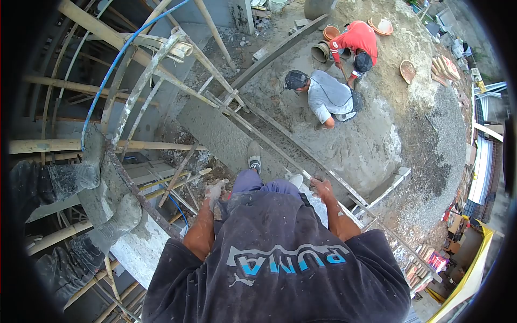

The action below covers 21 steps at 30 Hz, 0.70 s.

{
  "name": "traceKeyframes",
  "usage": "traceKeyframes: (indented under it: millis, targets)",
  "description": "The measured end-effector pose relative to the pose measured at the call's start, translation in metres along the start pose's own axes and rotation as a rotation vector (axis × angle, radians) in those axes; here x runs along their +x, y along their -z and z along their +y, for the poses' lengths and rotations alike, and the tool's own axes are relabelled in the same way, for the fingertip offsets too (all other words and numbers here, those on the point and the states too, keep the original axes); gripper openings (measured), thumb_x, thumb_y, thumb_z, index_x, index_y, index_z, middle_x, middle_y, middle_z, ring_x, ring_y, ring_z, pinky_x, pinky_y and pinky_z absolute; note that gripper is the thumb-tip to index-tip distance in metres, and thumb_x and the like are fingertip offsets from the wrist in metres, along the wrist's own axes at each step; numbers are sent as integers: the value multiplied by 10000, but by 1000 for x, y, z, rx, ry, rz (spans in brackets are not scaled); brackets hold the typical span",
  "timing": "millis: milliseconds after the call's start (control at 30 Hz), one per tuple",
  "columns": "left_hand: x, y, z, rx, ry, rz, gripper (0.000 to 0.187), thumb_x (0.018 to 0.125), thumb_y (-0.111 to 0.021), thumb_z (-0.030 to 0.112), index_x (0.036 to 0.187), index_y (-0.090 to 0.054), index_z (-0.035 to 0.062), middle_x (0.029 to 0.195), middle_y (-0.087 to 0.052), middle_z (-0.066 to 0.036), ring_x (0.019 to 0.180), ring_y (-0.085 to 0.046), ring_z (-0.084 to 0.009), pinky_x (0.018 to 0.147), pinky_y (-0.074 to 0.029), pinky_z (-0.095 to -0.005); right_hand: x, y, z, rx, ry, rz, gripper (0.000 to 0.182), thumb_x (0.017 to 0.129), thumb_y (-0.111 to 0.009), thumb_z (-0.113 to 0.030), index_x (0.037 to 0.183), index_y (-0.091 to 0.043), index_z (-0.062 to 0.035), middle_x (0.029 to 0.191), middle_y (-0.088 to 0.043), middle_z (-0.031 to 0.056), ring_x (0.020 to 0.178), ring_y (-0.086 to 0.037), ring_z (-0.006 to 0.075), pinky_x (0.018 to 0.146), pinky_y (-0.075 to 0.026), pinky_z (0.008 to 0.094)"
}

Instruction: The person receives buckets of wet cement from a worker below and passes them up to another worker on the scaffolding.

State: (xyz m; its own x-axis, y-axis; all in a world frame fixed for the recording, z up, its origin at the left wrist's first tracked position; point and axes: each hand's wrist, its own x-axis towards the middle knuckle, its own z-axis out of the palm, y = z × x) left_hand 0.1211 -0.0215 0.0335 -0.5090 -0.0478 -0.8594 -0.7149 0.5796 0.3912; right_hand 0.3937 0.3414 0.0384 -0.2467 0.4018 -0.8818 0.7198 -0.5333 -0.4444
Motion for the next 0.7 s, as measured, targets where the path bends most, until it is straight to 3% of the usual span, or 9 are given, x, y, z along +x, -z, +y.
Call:
traceKeyframes:
  millis: [367,467,567,667,700]
  targets:
    - [8,5,-3,-10,-34,-75,251,885,-610,284,1020,-621,73,792,-627,-27,610,-597,-147,442,-485,-325,-4,-2,-2,-9,-7,-17,518,837,-664,-318,1270,-495,-88,1044,-648,89,858,-638,209,715,-498,416]
    - [-4,0,1,-32,-64,13,237,851,-646,303,786,-659,74,658,-590,-13,518,-555,-122,416,-445,-309,-9,-3,-5,-9,-7,-12,502,843,-650,-310,1263,-499,-81,1046,-648,89,860,-637,207,710,-498,412]
    - [-4,-1,0,-60,-71,29,249,848,-649,305,793,-667,63,664,-597,-18,526,-560,-126,418,-448,-307,-6,-3,-3,-12,-4,-12,495,843,-647,-311,1259,-504,-85,1042,-649,84,858,-636,205,705,-495,409]
    - [11,5,-6,36,-17,-54,295,890,-604,279,1086,-592,59,814,-629,-32,638,-617,-153,441,-497,-329,-8,-4,-5,-17,-6,-13,492,844,-647,-320,1257,-507,-93,1043,-651,84,863,-637,207,705,-491,414]
    - [8,5,-5,8,-29,-34,257,874,-621,294,995,-623,68,767,-621,-25,606,-602,-144,440,-481,-322,-7,-4,-4,-16,-6,-14,493,842,-650,-321,1256,-507,-95,1043,-651,84,864,-638,208,706,-490,416]
